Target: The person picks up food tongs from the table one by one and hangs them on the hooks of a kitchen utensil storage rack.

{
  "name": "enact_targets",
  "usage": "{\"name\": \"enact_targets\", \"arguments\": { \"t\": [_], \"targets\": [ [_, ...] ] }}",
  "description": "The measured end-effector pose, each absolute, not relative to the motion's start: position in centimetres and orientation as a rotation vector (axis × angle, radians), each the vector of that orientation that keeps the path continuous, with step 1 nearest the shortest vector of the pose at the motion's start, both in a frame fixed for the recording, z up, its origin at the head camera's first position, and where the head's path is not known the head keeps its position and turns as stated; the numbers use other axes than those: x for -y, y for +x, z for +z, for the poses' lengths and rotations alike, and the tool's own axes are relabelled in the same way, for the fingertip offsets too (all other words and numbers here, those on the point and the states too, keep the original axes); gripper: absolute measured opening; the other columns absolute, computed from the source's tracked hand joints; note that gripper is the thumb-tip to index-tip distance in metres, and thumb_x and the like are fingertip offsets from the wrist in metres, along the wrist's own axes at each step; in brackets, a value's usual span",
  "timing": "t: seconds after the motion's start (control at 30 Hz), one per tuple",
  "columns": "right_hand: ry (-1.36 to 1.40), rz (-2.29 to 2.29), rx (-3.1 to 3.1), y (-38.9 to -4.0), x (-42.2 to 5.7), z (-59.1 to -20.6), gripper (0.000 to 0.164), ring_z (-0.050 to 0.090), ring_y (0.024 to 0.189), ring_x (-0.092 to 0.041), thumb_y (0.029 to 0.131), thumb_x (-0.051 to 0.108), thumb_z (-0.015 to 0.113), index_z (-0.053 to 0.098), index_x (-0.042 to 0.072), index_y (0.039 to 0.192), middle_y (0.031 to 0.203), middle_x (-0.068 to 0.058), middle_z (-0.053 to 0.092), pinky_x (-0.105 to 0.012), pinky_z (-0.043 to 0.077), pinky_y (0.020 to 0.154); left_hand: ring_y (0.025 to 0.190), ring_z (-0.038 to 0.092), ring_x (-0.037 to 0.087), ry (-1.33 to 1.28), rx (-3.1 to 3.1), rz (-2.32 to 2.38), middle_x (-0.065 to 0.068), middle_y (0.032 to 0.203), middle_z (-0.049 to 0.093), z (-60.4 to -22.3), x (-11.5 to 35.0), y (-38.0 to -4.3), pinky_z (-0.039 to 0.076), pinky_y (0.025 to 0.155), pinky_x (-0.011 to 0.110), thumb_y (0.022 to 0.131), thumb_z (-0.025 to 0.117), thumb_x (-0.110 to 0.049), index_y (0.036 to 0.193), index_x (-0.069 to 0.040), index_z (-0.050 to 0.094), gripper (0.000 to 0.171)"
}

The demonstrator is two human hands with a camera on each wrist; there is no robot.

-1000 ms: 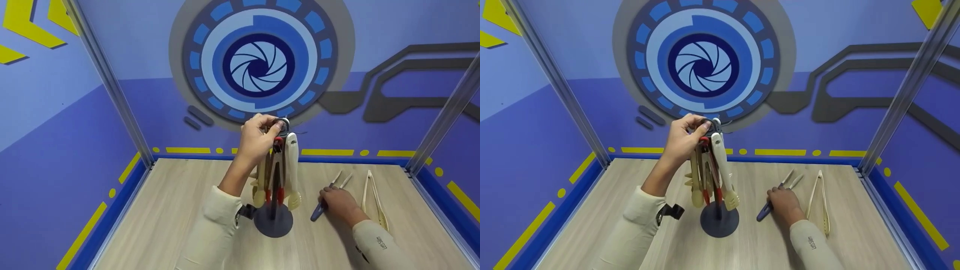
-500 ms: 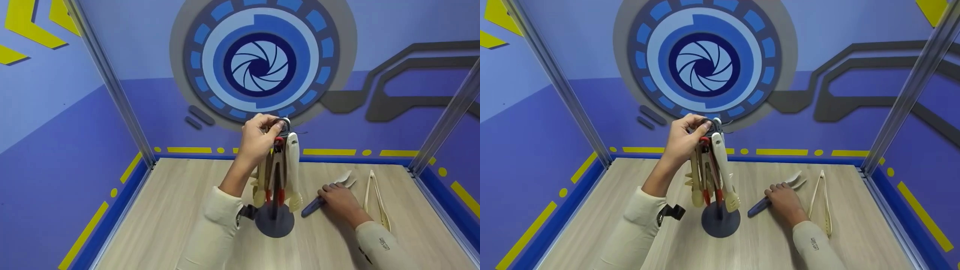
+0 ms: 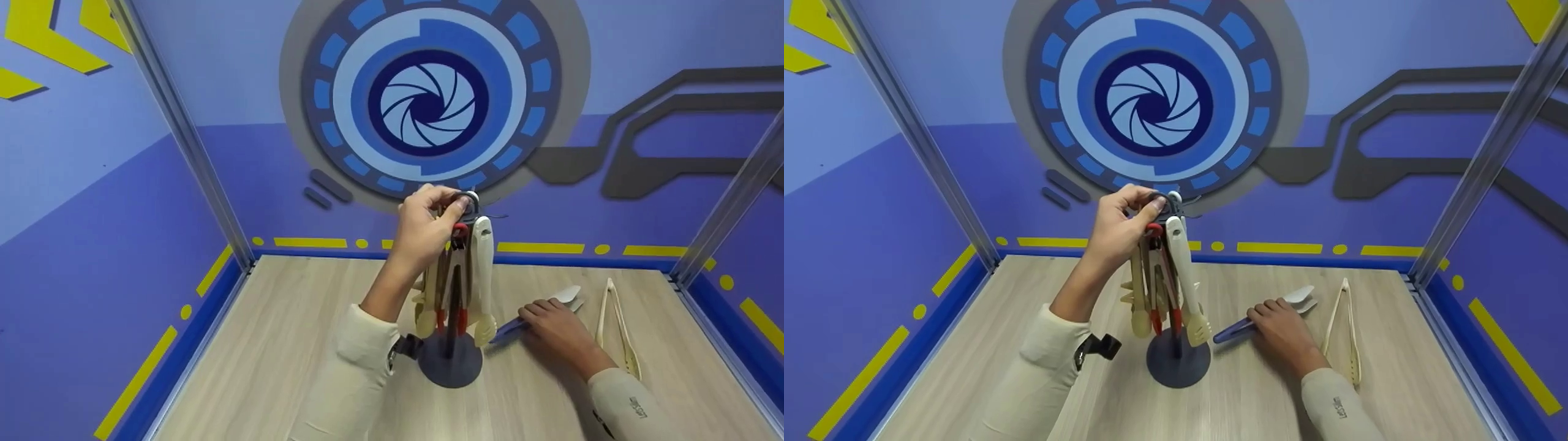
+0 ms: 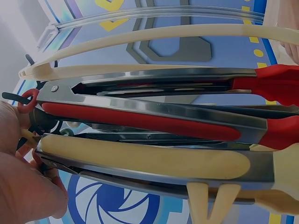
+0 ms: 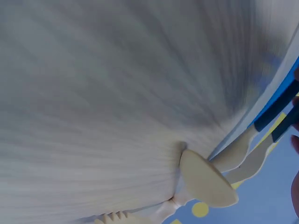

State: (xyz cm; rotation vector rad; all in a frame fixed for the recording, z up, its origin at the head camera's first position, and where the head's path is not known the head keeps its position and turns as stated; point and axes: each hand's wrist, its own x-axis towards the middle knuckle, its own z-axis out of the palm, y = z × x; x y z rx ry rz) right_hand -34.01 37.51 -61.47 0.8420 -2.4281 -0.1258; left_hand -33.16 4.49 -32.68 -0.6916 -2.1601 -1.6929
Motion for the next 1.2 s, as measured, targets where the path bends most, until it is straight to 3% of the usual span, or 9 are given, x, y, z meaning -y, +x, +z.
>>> {"name": "enact_targets", "arguments": {
  "t": [0.13, 0.23, 0.33, 0.4, 0.5, 0.6, 0.83, 1.2],
  "targets": [
    [0.844, -0.064, 2.336, -33.6, -38.1, -61.2, 0.038, 0.072, 0.099, -0.028, 0.083, 0.018, 0.088, 0.075, 0.012, 0.118, 0.108, -0.006, 0.078, -0.050, 0.055, 0.094, 0.089, 0.059, 0.011, -0.693, 2.161, -1.676, 0.001, 0.096, 0.069, -32.8, -4.7, -33.1, 0.049, 0.074, 0.024, 0.102, 0.074, -0.020, 0.103, -0.014, 0.082, 0.010],
    [0.812, 0.000, 2.276, -33.4, -38.1, -60.6, 0.030, 0.073, 0.099, -0.030, 0.100, 0.029, 0.073, 0.075, 0.007, 0.120, 0.109, -0.010, 0.079, -0.053, 0.054, 0.096, 0.089, 0.059, 0.011, -0.692, 2.163, -1.666, 0.001, 0.096, 0.069, -32.9, -4.7, -33.1, 0.048, 0.075, 0.025, 0.102, 0.074, -0.020, 0.103, -0.015, 0.082, 0.010],
    [0.748, 0.120, 2.214, -33.1, -37.8, -59.8, 0.040, 0.074, 0.098, -0.032, 0.108, 0.038, 0.058, 0.074, 0.004, 0.121, 0.109, -0.012, 0.080, -0.054, 0.053, 0.096, 0.091, 0.060, 0.011, -0.692, 2.161, -1.678, 0.002, 0.097, 0.069, -32.9, -4.6, -33.1, 0.050, 0.075, 0.025, 0.102, 0.074, -0.020, 0.104, -0.014, 0.082, 0.010],
    [0.695, 0.218, 2.172, -32.9, -37.3, -59.2, 0.039, 0.074, 0.095, -0.032, 0.107, 0.036, 0.060, 0.074, 0.003, 0.122, 0.107, -0.013, 0.080, -0.053, 0.052, 0.095, 0.092, 0.060, 0.011, -0.691, 2.159, -1.694, 0.003, 0.099, 0.069, -32.8, -4.5, -33.1, 0.051, 0.074, 0.024, 0.102, 0.073, -0.020, 0.105, -0.013, 0.081, 0.011],
    [0.637, 0.376, 2.108, -32.6, -36.4, -58.3, 0.037, 0.074, 0.091, -0.031, 0.090, 0.019, 0.074, 0.074, 0.002, 0.123, 0.104, -0.014, 0.080, -0.049, 0.049, 0.092, 0.092, 0.061, 0.012, -0.688, 2.160, -1.713, 0.004, 0.099, 0.068, -32.8, -4.4, -33.0, 0.051, 0.073, 0.023, 0.103, 0.073, -0.019, 0.106, -0.012, 0.081, 0.011],
    [0.622, 0.476, 2.027, -32.5, -35.6, -57.3, 0.041, 0.073, 0.086, -0.030, 0.082, 0.011, 0.077, 0.075, 0.002, 0.122, 0.099, -0.014, 0.079, -0.047, 0.047, 0.088, 0.092, 0.061, 0.013, -0.692, 2.161, -1.712, 0.004, 0.100, 0.068, -32.7, -4.5, -33.1, 0.052, 0.073, 0.023, 0.103, 0.073, -0.019, 0.107, -0.012, 0.081, 0.012],
    [0.580, 0.718, 1.958, -31.6, -33.3, -54.8, 0.048, 0.066, 0.087, -0.033, 0.078, -0.002, 0.078, 0.074, -0.003, 0.126, 0.095, -0.016, 0.076, -0.040, 0.044, 0.088, 0.091, 0.062, 0.012, -0.697, 2.162, -1.712, 0.004, 0.100, 0.069, -32.8, -4.6, -33.2, 0.052, 0.073, 0.023, 0.103, 0.073, -0.020, 0.106, -0.013, 0.080, 0.010],
    [0.543, 0.878, 1.973, -30.4, -30.8, -52.0, 0.053, 0.067, 0.100, -0.028, 0.081, -0.009, 0.078, 0.076, 0.009, 0.131, 0.112, -0.018, 0.079, -0.017, 0.046, 0.098, 0.090, 0.062, 0.011, -0.684, 2.165, -1.675, 0.001, 0.097, 0.070, -32.7, -4.6, -33.2, 0.048, 0.079, 0.026, 0.102, 0.074, -0.021, 0.105, -0.015, 0.081, 0.010]
  ]
}}
